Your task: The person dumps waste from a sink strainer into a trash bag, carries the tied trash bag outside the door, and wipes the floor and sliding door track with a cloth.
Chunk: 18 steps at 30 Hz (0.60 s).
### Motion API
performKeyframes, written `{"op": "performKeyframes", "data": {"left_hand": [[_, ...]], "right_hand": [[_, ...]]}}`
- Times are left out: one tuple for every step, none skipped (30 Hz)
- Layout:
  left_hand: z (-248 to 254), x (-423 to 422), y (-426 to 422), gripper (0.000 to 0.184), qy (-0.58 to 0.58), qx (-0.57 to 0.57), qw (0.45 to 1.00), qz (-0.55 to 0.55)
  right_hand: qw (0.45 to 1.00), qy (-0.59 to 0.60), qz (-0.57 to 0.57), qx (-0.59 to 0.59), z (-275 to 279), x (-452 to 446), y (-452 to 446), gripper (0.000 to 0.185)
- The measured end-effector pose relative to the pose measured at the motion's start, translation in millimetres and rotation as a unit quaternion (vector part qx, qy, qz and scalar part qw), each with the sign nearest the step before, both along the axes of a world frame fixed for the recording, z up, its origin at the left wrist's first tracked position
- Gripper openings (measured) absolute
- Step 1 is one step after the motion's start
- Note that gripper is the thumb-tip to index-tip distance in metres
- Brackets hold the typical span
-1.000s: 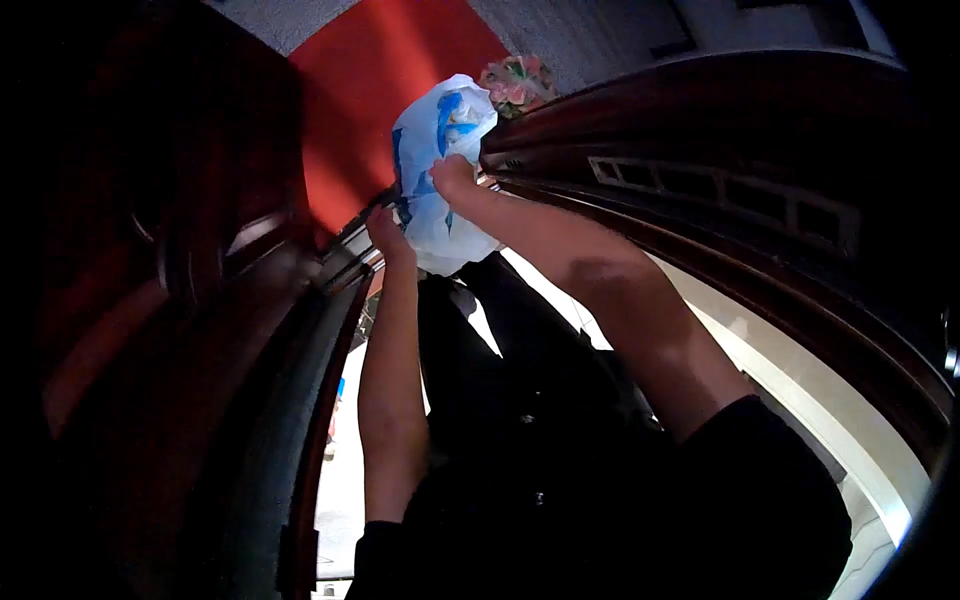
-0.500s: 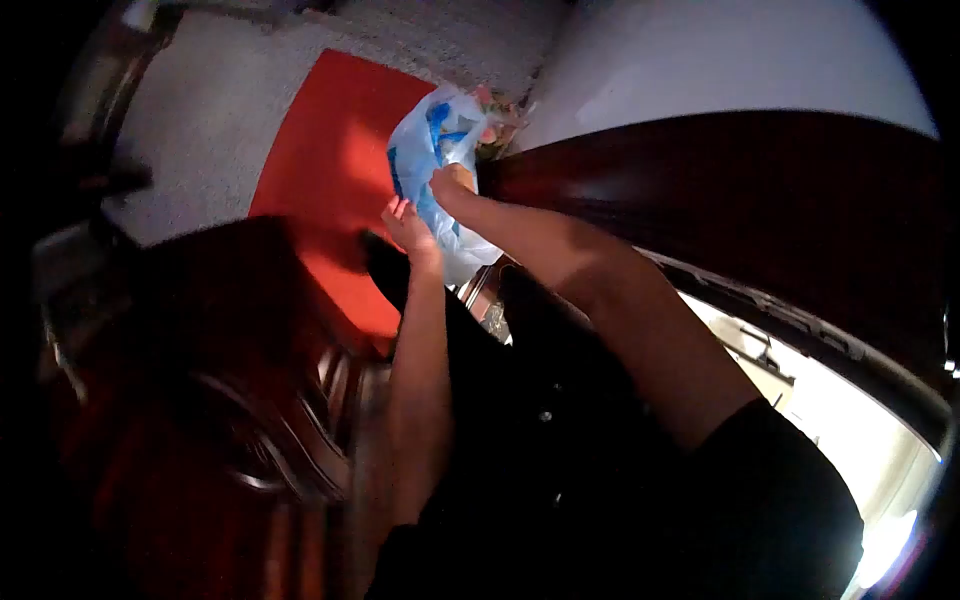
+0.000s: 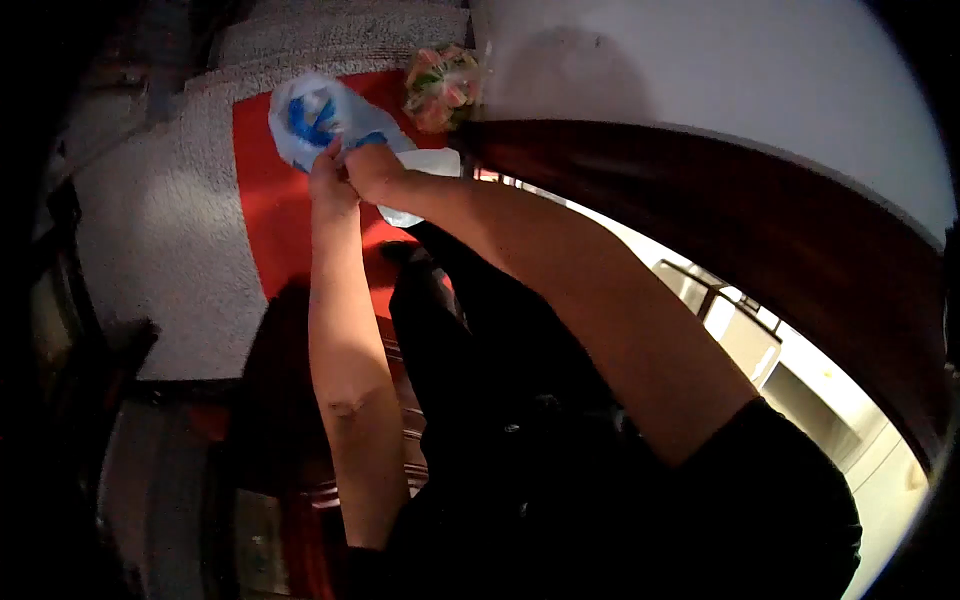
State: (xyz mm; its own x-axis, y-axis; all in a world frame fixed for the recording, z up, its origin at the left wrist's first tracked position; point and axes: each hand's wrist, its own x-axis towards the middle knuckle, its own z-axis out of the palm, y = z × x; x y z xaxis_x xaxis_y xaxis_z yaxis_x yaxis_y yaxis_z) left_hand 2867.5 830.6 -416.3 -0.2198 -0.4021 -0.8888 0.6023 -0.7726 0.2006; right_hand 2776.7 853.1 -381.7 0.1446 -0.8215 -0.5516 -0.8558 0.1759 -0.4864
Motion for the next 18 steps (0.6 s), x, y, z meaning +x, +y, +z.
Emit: {"op": "performKeyframes", "data": {"left_hand": [[0, -5, -25, 0.032, 0.008, 0.024, 1.000, -0.015], [-27, 8, -35, 0.032, 0.012, 0.013, 0.999, -0.029], [-60, 49, -17, 0.031, 0.025, -0.014, 0.999, -0.042], [-101, 68, -14, 0.031, 0.042, -0.039, 0.997, -0.051], [-138, 79, -19, 0.031, 0.059, -0.042, 0.995, -0.066], [-114, 65, -31, 0.031, 0.054, -0.036, 0.995, -0.078], [-90, 45, -50, 0.031, -0.022, -0.002, 0.999, -0.046], [-76, 22, -72, 0.031, -0.102, 0.038, 0.994, -0.016], [-56, 4, -91, 0.031, -0.103, 0.048, 0.993, -0.026], [-24, 24, -86, 0.031, -0.089, 0.037, 0.995, -0.024], [-24, 26, -91, 0.031, -0.074, 0.038, 0.996, -0.023], [-49, 35, -92, 0.031, -0.078, 0.044, 0.995, -0.033], [-77, 55, -99, 0.032, -0.070, 0.009, 0.994, -0.088], [-110, 77, -105, 0.034, -0.063, -0.029, 0.988, -0.141], [-129, 91, -116, 0.034, -0.068, -0.046, 0.982, -0.169], [-134, 105, -126, 0.034, -0.084, -0.052, 0.977, -0.189], [-145, 123, -142, 0.035, -0.102, -0.039, 0.974, -0.200], [-153, 140, -153, 0.035, -0.121, -0.040, 0.969, -0.212]], "right_hand": [[1.000, 0.001, 0.017, -0.020, -3, -6, -25, 0.021], [1.000, -0.007, 0.001, -0.025, -12, -18, -50, 0.021], [0.997, -0.015, -0.016, -0.071, -17, 22, -19, 0.023], [0.994, -0.025, -0.034, -0.105, -24, 28, -8, 0.024], [0.999, -0.034, 0.015, -0.029, -20, 16, -23, 0.026], [0.999, -0.040, 0.003, -0.024, -27, 16, -31, 0.026], [0.994, -0.041, -0.034, -0.091, -34, 13, -42, 0.027], [0.991, -0.041, -0.058, -0.116, -45, 3, -57, 0.027], [0.986, -0.041, -0.083, -0.140, -55, -7, -71, 0.028], [0.986, -0.049, -0.060, -0.150, -50, 22, -63, 0.027], [0.987, -0.056, -0.039, -0.147, -62, 28, -67, 0.027], [0.987, -0.059, -0.049, -0.141, -63, 31, -74, 0.027], [0.993, -0.057, -0.017, -0.103, -65, 41, -83, 0.025], [0.996, -0.056, 0.015, -0.069, -65, 48, -97, 0.024], [0.995, -0.061, 0.006, -0.074, -68, 56, -112, 0.024], [0.996, -0.022, 0.034, -0.083, -69, 69, -124, 0.022], [0.995, 0.010, 0.069, -0.074, -78, 78, -150, 0.022], [0.996, 0.004, 0.061, -0.069, -115, 107, -158, 0.022]]}}
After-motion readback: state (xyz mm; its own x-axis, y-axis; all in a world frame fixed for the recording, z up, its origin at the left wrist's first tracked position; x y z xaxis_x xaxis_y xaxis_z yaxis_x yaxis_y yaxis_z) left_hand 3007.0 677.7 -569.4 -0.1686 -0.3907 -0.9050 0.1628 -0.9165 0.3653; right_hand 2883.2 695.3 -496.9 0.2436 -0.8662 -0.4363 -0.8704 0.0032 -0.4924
